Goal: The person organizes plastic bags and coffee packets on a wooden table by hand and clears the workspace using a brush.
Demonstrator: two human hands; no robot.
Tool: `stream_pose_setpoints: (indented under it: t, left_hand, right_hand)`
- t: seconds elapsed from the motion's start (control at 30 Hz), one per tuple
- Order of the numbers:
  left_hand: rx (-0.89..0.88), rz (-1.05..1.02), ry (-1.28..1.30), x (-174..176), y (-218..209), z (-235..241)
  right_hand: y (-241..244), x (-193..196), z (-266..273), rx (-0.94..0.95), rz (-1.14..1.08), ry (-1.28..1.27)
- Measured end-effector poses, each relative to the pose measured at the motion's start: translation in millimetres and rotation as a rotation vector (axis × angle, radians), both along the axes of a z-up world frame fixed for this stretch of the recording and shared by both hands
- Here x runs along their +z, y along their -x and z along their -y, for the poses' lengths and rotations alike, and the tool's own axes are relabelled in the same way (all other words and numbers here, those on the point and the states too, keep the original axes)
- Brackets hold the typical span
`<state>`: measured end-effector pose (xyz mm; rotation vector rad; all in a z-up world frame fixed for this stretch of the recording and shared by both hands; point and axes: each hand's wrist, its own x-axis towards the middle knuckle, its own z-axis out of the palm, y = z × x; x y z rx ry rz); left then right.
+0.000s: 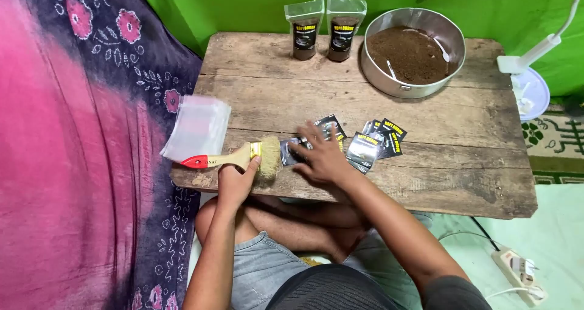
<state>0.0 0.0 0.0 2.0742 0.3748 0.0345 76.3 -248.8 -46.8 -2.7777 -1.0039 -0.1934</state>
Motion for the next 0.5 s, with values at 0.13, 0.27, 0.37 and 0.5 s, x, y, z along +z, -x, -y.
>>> stream_pose_setpoints:
  t: [0.13, 0.27, 0.37, 0.5]
  left_hand:
    - [-0.005, -0.007, -0.012, 3.0, 6.4, 2.3]
    - [-0.023, -0.004, -0.028, -0.6, 4.7, 10.6]
    - [-0.062, -0.040, -0.044, 4.7, -3.4, 28.9]
    - [-0.164, -0.108, -0.059, 4.6, -15.7, 60.9]
  right_hand:
    - [-7.1, -6.6, 2.2, 0.034, 0.007, 0.107]
    - [-7.7, 6.4, 58.8, -0.212, -0.061, 0.177]
    - [7.3, 9.2, 97.5, -0.397, -0.165, 0.181]
    - [20.5, 6.1, 135.8, -0.558, -0.211, 0.058]
